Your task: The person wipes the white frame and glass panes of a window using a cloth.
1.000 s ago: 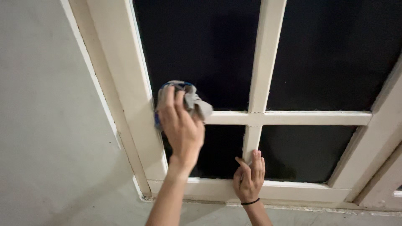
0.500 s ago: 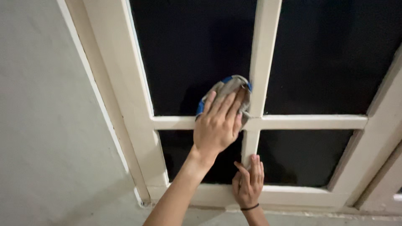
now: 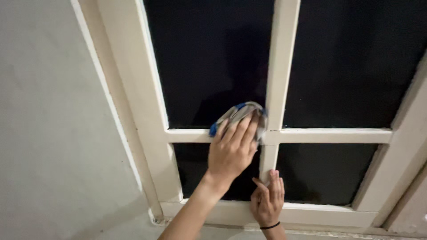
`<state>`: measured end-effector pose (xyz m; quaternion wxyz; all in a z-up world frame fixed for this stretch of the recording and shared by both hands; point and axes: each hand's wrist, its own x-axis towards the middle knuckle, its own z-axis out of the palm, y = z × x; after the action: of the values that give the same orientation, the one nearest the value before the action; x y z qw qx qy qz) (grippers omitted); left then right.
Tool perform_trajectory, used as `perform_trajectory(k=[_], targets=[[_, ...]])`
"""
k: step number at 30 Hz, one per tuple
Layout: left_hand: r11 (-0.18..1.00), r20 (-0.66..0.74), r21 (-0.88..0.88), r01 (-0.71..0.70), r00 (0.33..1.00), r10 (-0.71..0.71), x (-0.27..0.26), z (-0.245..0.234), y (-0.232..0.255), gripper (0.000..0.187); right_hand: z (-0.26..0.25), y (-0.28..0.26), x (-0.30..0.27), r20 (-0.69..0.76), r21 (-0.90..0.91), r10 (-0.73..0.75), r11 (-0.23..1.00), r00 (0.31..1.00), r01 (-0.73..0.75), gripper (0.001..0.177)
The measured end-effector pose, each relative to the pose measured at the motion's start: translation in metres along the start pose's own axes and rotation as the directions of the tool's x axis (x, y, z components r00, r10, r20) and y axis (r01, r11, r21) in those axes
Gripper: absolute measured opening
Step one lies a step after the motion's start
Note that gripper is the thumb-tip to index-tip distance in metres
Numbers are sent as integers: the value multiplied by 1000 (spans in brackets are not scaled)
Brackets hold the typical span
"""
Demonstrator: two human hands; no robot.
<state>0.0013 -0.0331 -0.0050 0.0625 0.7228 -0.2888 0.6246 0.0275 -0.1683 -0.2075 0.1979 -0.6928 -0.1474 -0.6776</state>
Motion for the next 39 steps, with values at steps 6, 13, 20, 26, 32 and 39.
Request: perform_trajectory(k=[6, 13, 20, 26, 32, 39], targets=[[985, -13, 156, 68, 998, -66, -51, -31, -69, 42, 0, 3, -4, 17, -3, -2, 1000, 1000, 2, 31], [894, -67, 323, 311, 950, -306, -104, -56, -128, 42, 7, 10, -13, 29, -14, 4, 1000, 1000, -4, 24], [873, -124, 116, 474, 879, -461, -201, -32, -106, 56, 5, 4, -14, 38, -22, 3, 1000, 999, -2, 25], [800, 64, 223, 556, 811, -582, -326, 2, -45, 56, 9, 7, -17, 71, -55, 28, 998, 997, -24, 28], [805, 148, 226, 548, 798, -584, -356, -1, -32, 53, 7, 7, -17, 44, -15, -31, 999, 999, 32, 25], [885, 47, 231, 405, 904, -426, -237, -21, -95, 52, 8, 7, -17, 46, -31, -20, 999, 999, 21, 23]])
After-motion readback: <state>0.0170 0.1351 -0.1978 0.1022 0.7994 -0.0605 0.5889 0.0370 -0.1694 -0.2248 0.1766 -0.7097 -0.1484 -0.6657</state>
